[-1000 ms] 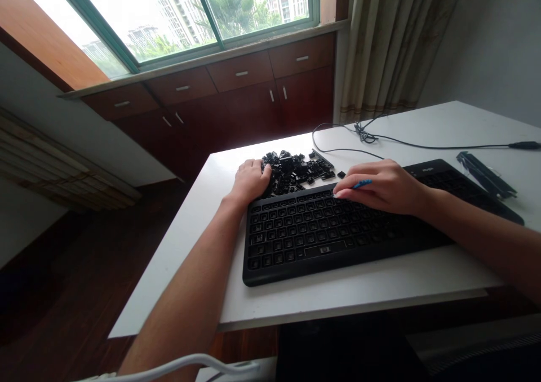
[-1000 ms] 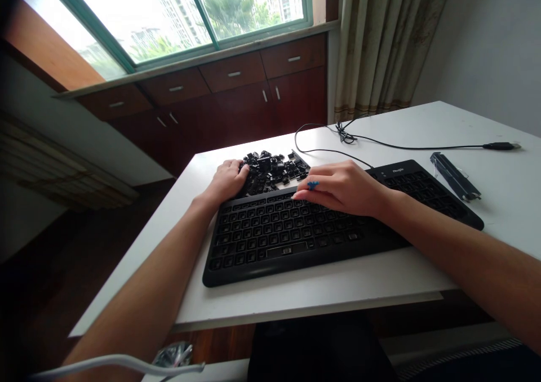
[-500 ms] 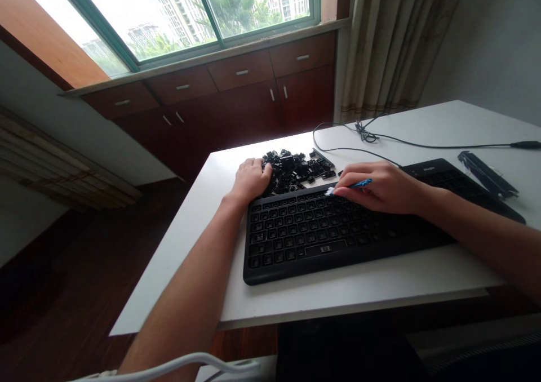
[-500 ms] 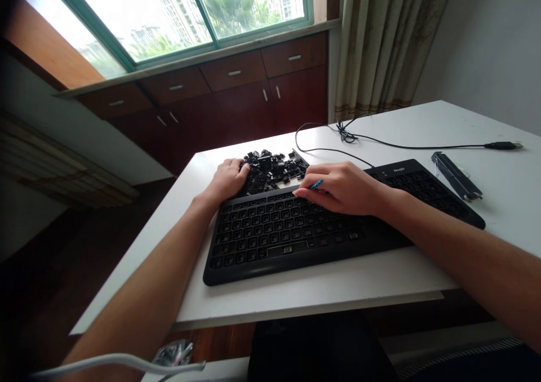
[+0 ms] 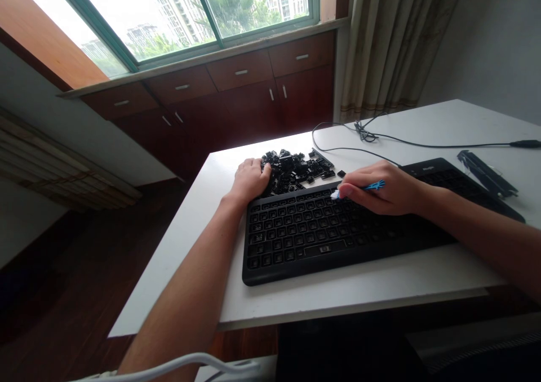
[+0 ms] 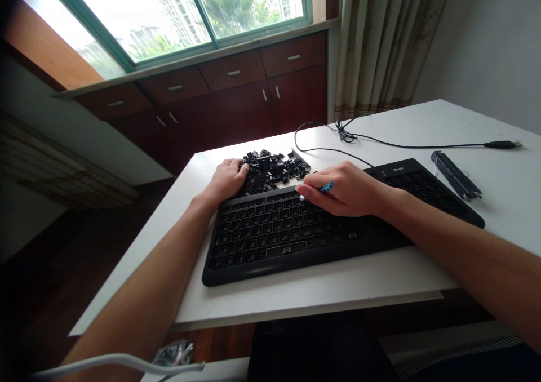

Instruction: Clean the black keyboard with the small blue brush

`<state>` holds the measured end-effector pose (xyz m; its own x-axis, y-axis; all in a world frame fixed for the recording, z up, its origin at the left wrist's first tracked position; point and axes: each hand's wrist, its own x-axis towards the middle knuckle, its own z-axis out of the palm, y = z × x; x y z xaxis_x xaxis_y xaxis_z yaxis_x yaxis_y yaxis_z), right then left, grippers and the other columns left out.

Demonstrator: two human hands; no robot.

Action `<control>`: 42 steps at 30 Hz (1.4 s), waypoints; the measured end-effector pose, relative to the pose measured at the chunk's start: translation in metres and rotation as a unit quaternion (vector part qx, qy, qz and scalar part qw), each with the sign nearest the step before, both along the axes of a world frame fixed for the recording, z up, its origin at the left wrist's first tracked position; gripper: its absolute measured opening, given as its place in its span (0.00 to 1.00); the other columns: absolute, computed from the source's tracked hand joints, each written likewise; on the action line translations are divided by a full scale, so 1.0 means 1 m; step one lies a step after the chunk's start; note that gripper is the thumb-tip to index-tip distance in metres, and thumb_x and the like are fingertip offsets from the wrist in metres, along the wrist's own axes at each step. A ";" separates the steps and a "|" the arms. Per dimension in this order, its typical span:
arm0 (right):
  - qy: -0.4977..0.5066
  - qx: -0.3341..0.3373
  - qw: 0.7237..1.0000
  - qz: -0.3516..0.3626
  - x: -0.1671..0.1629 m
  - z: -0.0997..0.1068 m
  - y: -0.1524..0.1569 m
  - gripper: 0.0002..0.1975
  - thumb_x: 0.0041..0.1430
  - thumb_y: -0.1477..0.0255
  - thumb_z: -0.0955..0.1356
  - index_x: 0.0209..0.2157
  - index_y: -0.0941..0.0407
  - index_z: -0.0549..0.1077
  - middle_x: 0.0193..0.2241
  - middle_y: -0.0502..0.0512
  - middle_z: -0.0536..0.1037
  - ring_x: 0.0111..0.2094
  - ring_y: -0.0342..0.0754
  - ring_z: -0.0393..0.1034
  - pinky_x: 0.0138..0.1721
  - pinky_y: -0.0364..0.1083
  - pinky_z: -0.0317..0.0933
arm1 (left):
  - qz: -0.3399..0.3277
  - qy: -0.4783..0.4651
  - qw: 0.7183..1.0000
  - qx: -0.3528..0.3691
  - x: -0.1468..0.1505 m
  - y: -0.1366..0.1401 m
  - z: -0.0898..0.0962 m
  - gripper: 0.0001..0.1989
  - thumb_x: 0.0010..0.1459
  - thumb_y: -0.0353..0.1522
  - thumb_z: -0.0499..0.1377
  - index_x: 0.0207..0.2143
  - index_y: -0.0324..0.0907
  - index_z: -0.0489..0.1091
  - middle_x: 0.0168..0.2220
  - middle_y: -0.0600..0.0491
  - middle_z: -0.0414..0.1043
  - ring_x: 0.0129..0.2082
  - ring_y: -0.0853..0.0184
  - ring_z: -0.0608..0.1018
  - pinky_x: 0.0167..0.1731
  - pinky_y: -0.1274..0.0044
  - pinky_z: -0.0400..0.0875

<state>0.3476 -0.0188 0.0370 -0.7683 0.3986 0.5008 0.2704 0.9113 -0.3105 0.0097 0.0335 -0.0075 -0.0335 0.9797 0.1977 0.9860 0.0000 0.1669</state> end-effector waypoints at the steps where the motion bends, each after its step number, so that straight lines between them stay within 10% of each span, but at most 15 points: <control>1: 0.004 0.001 1.000 -0.005 0.000 0.000 0.000 0.09 0.67 0.68 0.64 0.34 0.56 0.72 0.22 0.46 0.69 0.22 0.38 0.57 0.27 0.41 0.53 | 0.001 0.000 1.000 0.000 0.000 0.000 0.000 0.33 0.65 0.48 0.40 0.60 0.35 0.64 0.60 0.36 0.64 0.61 0.48 0.65 0.62 0.61 0.57; 15: 0.112 0.017 0.993 -0.025 -0.005 0.000 0.000 0.13 0.66 0.74 0.66 0.51 0.57 0.71 0.38 0.54 0.80 0.38 0.43 0.75 0.42 0.43 0.67 | -0.003 0.004 1.000 0.005 0.000 0.000 0.000 0.33 0.65 0.46 0.40 0.60 0.32 0.64 0.59 0.34 0.65 0.60 0.48 0.66 0.61 0.60 0.58; 42: 0.005 -0.004 1.000 -0.004 -0.001 0.001 0.002 0.14 0.70 0.66 0.60 0.42 0.58 0.74 0.37 0.56 0.80 0.37 0.45 0.74 0.40 0.45 0.66 | -0.006 0.003 1.000 0.006 0.000 0.001 0.000 0.34 0.65 0.46 0.41 0.60 0.31 0.64 0.59 0.33 0.65 0.60 0.47 0.66 0.62 0.60 0.57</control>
<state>0.3468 -0.0166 0.0382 -0.7604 0.4083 0.5050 0.2742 0.9068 -0.3203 0.0096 0.0344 -0.0078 -0.0214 0.9773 0.2106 0.9869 -0.0131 0.1607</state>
